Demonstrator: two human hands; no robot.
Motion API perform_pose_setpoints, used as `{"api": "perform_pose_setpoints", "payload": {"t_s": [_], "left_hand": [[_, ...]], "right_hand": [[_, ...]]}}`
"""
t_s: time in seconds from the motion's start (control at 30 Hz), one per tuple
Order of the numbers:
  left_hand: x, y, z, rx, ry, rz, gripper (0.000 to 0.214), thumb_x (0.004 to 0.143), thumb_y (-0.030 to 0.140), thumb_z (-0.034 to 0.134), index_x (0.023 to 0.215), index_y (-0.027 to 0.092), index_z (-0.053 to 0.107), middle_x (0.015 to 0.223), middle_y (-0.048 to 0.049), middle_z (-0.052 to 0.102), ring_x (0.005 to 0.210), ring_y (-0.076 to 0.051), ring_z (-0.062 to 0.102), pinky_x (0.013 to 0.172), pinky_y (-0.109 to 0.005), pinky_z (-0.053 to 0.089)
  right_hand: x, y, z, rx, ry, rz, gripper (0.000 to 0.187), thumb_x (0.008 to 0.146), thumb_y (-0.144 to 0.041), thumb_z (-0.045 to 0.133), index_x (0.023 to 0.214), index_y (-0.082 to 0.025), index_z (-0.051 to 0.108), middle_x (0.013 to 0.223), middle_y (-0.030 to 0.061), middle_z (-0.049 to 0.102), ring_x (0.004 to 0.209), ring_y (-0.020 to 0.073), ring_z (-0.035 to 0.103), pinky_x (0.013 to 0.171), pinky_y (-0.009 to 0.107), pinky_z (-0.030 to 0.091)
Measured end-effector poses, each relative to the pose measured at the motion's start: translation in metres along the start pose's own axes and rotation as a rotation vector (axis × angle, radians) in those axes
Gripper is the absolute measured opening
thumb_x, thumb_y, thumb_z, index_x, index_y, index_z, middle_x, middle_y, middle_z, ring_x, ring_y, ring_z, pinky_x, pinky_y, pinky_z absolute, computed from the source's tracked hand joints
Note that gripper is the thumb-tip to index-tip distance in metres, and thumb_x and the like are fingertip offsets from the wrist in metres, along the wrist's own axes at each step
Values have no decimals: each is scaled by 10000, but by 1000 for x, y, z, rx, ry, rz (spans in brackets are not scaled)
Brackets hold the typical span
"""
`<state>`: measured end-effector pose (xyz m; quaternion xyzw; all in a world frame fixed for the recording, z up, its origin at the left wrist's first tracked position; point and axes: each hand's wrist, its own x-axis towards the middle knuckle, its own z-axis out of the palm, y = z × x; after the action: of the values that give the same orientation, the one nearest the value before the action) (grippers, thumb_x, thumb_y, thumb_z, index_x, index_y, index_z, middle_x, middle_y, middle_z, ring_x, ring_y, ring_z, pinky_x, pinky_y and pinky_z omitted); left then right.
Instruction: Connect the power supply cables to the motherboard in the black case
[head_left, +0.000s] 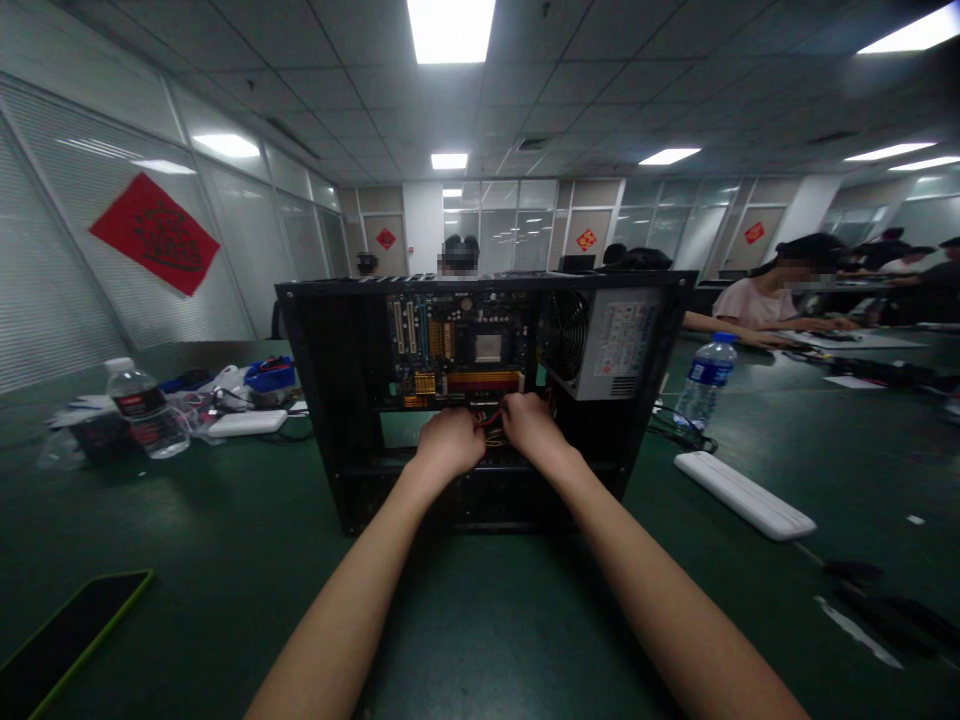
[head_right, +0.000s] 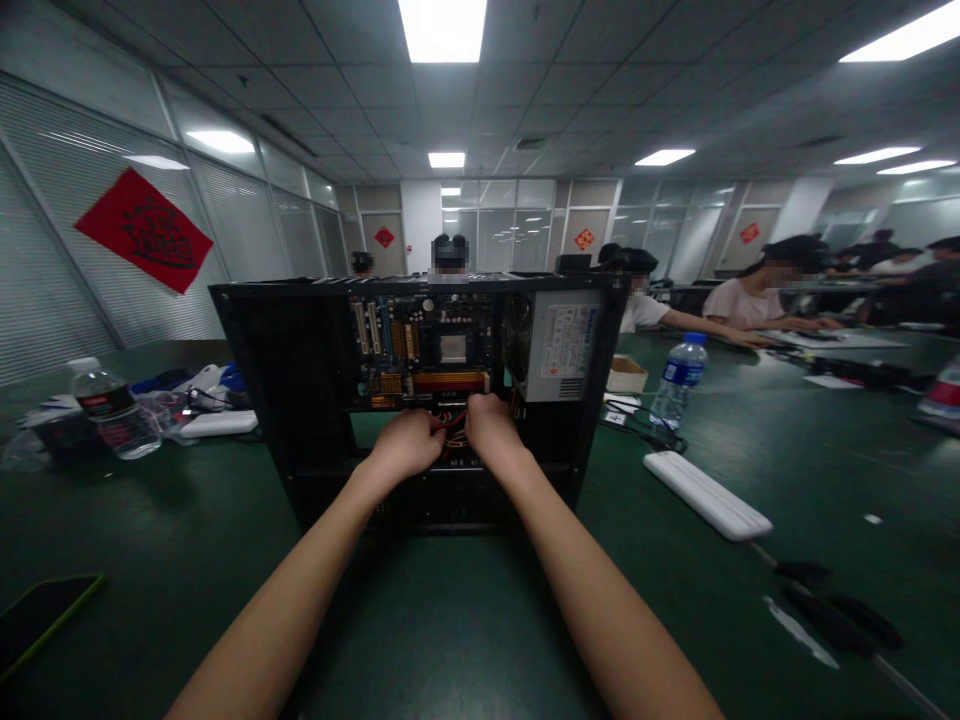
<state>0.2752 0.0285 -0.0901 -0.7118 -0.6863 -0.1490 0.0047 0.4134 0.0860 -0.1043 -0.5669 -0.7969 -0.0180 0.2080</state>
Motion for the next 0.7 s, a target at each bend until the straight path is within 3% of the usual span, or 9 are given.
{"api": "perform_pose_setpoints", "payload": {"t_s": [0.7], "left_hand": [[-1, 1, -1, 17, 30, -25, 306, 866, 351, 446, 885, 196, 709, 946, -149, 730, 926, -318, 693, 776, -400, 540]], "right_hand": [[7, 2, 4, 1, -7, 6, 286, 950, -172, 467, 1055, -114, 726, 996, 178, 712, 975, 281, 691, 812, 319, 504]]}}
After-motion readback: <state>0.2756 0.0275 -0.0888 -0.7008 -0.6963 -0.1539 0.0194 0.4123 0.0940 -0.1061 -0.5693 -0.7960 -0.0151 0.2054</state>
